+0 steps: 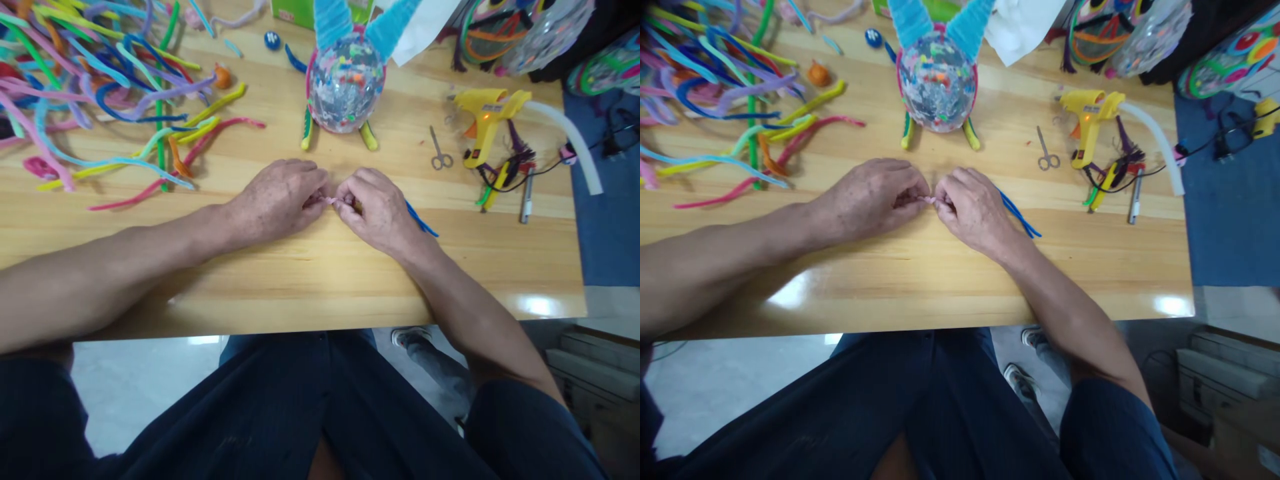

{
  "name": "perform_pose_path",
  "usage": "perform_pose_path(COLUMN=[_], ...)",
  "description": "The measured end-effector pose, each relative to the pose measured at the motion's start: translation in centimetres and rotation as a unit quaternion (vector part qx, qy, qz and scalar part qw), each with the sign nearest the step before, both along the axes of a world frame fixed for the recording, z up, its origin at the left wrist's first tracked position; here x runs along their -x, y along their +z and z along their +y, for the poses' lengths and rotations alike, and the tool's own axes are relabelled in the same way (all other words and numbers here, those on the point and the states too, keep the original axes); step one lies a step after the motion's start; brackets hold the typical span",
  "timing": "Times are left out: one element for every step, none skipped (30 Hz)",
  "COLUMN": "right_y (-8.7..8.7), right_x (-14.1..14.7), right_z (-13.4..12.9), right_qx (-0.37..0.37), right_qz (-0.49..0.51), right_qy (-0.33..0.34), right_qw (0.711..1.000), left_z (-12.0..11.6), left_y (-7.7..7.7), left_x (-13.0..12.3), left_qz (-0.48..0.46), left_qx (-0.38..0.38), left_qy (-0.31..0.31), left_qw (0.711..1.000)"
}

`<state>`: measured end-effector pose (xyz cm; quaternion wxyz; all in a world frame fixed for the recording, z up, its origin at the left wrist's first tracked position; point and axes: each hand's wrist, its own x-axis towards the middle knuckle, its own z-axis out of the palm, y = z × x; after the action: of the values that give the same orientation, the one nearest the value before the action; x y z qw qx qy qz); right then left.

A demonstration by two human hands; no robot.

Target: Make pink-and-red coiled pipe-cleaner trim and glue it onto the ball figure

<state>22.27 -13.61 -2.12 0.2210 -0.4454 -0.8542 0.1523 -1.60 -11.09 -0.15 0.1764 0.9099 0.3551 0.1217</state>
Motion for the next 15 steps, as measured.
perform_pose_path(right_y=[0.1,0.2,0.3,0.3,0.3,0.2,0.1,0.0,-0.2,-0.4,-0.6,-0.7,-0.7,-0.7,-0.7], right_x=[-0.1,-0.1,-0.1,-0.1,-0.1,-0.1,0.0,0.1,0.2,0.3,0.4,0.4,0.3,0.3,0.1], right_z=[0.0,-0.1,-0.1,-0.2,-0.2,-0.2,-0.2,-0.1,-0.1,0.0,0.1,0.1,0.1,0.1,0.0], right_qx=[-0.001,-0.003,-0.005,-0.007,-0.011,-0.014,-0.019,-0.022,-0.025,-0.026,-0.027,-0.028,-0.028,-0.027,-0.027], right_qz=[-0.001,-0.001,-0.002,-0.001,-0.001,0.001,0.002,0.004,0.005,0.005,0.004,0.004,0.003,0.002,0.001], right_qy=[0.001,0.004,0.007,0.009,0.012,0.013,0.013,0.012,0.011,0.011,0.011,0.01,0.01,0.012,0.014], right_qw=[1.0,1.0,1.0,1.0,1.0,1.0,1.0,1.0,1.0,1.0,1.0,1.0,1.0,1.0,1.0], left_z=[0.0,0.1,0.1,0.2,0.2,0.3,0.4,0.4,0.5,0.6,0.6,0.6,0.6,0.5,0.4], left_y=[0.2,0.4,0.6,0.8,0.9,1.0,1.0,1.1,1.0,1.0,1.0,0.9,0.9,0.9,1.0], left_x=[0.1,0.3,0.5,0.6,0.8,1.0,1.1,1.3,1.5,1.6,1.8,2.0,2.2,2.5,2.7], left_qz=[-0.001,0.0,0.004,0.012,0.023,0.035,0.047,0.058,0.067,0.074,0.081,0.085,0.088,0.087,0.084], left_qx=[0.004,0.006,0.007,0.005,0.002,-0.003,-0.009,-0.016,-0.023,-0.027,-0.028,-0.029,-0.03,-0.029,-0.028], left_qy=[0.001,0.0,-0.003,-0.008,-0.014,-0.018,-0.019,-0.017,-0.016,-0.014,-0.013,-0.011,-0.01,-0.007,-0.003], left_qw=[1.0,1.0,1.0,1.0,1.0,0.999,0.999,0.998,0.997,0.997,0.996,0.996,0.996,0.996,0.996])
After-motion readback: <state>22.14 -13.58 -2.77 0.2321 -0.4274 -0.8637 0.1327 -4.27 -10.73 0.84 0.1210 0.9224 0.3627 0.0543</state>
